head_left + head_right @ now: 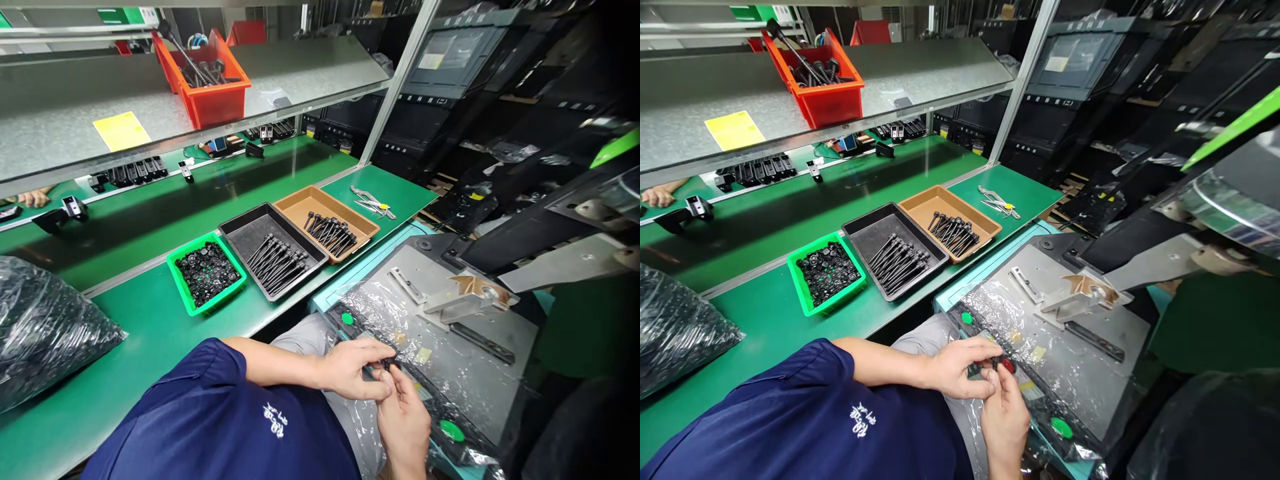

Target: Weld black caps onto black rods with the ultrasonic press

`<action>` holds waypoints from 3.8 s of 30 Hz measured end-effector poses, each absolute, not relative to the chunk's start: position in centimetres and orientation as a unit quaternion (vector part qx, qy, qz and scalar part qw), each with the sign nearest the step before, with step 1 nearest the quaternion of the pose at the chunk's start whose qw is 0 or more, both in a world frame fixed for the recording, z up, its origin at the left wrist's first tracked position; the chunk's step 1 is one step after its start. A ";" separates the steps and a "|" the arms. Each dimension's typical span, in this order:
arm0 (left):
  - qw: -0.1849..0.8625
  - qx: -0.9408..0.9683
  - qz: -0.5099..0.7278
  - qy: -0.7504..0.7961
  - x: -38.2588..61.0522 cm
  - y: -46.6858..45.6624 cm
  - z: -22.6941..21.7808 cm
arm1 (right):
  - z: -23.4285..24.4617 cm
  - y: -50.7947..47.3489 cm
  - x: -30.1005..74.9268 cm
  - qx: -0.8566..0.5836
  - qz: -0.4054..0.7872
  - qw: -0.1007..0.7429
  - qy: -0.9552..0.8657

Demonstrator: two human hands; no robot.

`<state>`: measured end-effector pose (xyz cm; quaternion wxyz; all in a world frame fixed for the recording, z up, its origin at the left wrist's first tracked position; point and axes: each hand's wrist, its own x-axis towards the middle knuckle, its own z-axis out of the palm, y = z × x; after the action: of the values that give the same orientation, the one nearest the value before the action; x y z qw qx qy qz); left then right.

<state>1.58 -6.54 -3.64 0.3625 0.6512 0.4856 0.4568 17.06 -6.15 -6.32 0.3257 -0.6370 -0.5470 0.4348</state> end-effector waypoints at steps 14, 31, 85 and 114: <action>0.556 0.518 0.489 0.429 1.9 -0.7 -0.6 | -2.9 -4.0 17.7 -0.561 0.203 0.422 -0.682; 0.302 0.679 0.481 0.466 6.4 16.1 3.3 | -3.0 0.8 22.4 -0.602 0.177 0.492 -0.603; 0.401 0.810 0.177 0.389 7.5 13.0 0.3 | -2.0 1.7 24.8 -0.534 -0.013 0.434 -0.726; 0.512 0.685 0.349 0.382 -1.0 18.2 6.3 | 0.8 6.8 31.1 -0.581 0.460 0.427 -0.518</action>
<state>-0.99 18.23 6.31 0.5123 0.6853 0.3825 0.3487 31.10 6.81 0.81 0.4268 -0.5811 -0.5185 0.4598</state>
